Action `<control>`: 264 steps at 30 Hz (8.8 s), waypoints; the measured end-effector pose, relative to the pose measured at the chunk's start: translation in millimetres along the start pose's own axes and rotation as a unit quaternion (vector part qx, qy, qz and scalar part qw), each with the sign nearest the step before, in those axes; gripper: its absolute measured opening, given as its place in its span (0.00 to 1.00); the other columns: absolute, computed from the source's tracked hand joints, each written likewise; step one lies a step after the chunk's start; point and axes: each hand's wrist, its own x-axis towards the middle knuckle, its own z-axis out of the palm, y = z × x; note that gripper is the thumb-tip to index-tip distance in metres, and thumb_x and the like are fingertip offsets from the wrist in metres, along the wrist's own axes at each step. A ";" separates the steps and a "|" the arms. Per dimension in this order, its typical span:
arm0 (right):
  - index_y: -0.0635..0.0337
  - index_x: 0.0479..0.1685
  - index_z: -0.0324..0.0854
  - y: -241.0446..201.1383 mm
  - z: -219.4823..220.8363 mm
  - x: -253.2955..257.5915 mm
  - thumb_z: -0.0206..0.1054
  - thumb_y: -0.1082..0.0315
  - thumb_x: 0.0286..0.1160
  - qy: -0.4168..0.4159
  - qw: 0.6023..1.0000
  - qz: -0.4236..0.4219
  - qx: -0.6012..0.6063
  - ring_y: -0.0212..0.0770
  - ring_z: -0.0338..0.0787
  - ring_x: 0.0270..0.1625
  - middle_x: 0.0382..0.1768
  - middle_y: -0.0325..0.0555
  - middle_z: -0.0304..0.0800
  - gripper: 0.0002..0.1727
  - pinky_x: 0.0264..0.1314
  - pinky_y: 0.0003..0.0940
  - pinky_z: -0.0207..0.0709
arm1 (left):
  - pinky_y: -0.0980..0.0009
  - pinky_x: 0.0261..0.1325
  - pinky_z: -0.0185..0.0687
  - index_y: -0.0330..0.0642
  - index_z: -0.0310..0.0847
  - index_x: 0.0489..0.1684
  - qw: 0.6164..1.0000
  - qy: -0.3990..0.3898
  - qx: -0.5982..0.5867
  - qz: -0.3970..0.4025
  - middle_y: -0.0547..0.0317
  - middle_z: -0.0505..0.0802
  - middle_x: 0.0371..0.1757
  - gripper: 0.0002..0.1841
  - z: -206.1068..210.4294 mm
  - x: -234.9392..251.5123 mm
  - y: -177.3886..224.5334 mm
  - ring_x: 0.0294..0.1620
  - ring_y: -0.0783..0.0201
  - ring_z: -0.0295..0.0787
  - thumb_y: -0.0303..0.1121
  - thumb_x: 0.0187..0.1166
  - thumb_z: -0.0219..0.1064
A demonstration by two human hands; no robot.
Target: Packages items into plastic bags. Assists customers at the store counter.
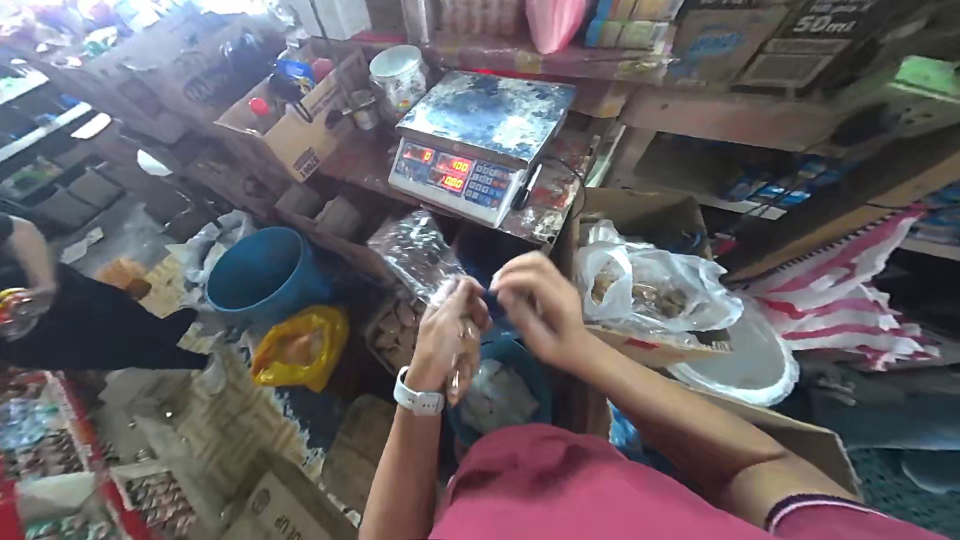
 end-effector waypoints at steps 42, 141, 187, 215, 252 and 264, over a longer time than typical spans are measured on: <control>0.66 0.43 0.87 9.3 -73.9 -83.4 0.53 0.60 0.90 -0.206 0.927 0.263 -0.173 0.61 0.73 0.82 0.74 0.63 0.80 0.20 0.83 0.63 0.61 | 0.47 0.66 0.78 0.43 0.97 0.35 0.699 -0.092 0.630 0.326 0.44 0.93 0.45 0.10 -20.3 15.6 -76.5 0.56 0.42 0.87 0.35 0.77 0.70; 0.63 0.32 0.92 -9.7 -48.8 -51.2 0.68 0.67 0.67 0.061 0.947 0.305 -0.075 0.39 0.86 0.47 0.37 0.47 0.92 0.09 0.55 0.34 0.75 | 0.72 0.73 0.69 0.40 0.97 0.31 0.830 0.002 0.418 0.369 0.61 0.91 0.37 0.05 37.4 2.9 -68.3 0.60 0.66 0.81 0.30 0.71 0.75; 0.61 0.43 0.95 -38.4 -26.2 -43.5 0.67 0.66 0.81 0.193 0.973 0.094 0.082 0.39 0.78 0.64 0.49 0.51 0.86 0.11 0.72 0.33 0.67 | 0.76 0.49 0.91 0.60 0.90 0.48 0.990 -0.083 -0.002 0.112 0.71 0.96 0.47 0.10 67.1 -22.6 -41.7 0.48 0.75 0.93 0.43 0.70 0.77; 0.64 0.70 0.80 35.7 -162.8 -47.0 0.54 0.63 0.91 0.214 0.909 0.348 0.082 0.32 0.90 0.49 0.54 0.46 0.90 0.20 0.58 0.35 0.86 | 0.76 0.49 0.89 0.53 0.89 0.40 0.959 -0.142 0.221 0.103 0.71 0.93 0.41 0.20 43.6 -31.6 -99.9 0.42 0.75 0.91 0.42 0.93 0.47; 0.63 0.54 0.85 56.0 -61.9 -51.1 0.68 0.53 0.81 -0.055 0.837 0.510 0.192 0.25 0.71 0.23 0.29 0.37 0.80 0.20 0.27 0.24 0.68 | 0.72 0.49 0.91 0.37 0.64 0.76 0.990 0.063 0.116 0.047 0.64 0.87 0.55 0.35 16.3 -18.8 -62.4 0.47 0.73 0.90 0.16 0.60 0.58; 0.69 0.33 0.87 -4.8 -61.9 -73.1 0.70 0.65 0.78 0.139 0.891 0.409 0.136 0.21 0.80 0.32 0.30 0.38 0.86 0.13 0.39 0.19 0.76 | 0.73 0.46 0.93 0.44 0.86 0.52 1.000 -0.001 0.029 0.012 0.63 0.97 0.43 0.10 43.7 -10.8 -80.8 0.41 0.71 0.95 0.37 0.87 0.61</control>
